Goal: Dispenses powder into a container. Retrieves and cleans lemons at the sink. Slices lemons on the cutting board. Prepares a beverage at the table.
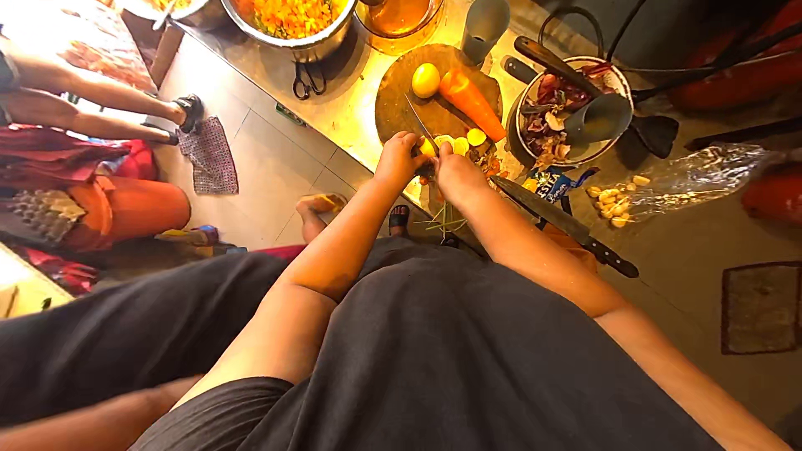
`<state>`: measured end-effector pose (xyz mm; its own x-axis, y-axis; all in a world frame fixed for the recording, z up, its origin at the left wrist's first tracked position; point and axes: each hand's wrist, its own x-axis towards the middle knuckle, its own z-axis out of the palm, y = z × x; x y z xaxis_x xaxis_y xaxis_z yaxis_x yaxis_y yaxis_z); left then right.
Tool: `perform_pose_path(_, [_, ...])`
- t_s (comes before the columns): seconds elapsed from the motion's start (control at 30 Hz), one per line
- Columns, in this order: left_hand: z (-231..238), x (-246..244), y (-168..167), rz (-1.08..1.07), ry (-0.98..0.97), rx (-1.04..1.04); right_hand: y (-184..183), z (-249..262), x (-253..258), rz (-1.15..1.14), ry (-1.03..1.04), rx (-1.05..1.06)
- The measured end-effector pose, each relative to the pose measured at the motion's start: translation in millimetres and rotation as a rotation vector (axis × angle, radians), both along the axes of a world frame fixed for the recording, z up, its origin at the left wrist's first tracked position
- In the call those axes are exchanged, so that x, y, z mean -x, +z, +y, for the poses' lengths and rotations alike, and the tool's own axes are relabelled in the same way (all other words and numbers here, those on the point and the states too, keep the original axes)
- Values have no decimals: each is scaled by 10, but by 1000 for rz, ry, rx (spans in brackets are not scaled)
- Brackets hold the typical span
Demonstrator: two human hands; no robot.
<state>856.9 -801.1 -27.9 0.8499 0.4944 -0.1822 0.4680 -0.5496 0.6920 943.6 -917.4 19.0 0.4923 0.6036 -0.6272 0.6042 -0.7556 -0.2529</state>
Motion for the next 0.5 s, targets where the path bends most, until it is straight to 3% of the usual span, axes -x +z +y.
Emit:
perform_pose_path(0.27, [34,40,-30,-40,23,56,4,-472,142,22,6,60])
perform_pose_path(0.5, [10,58,-72,-62,58,60,-440,-200,134,31,-20,0])
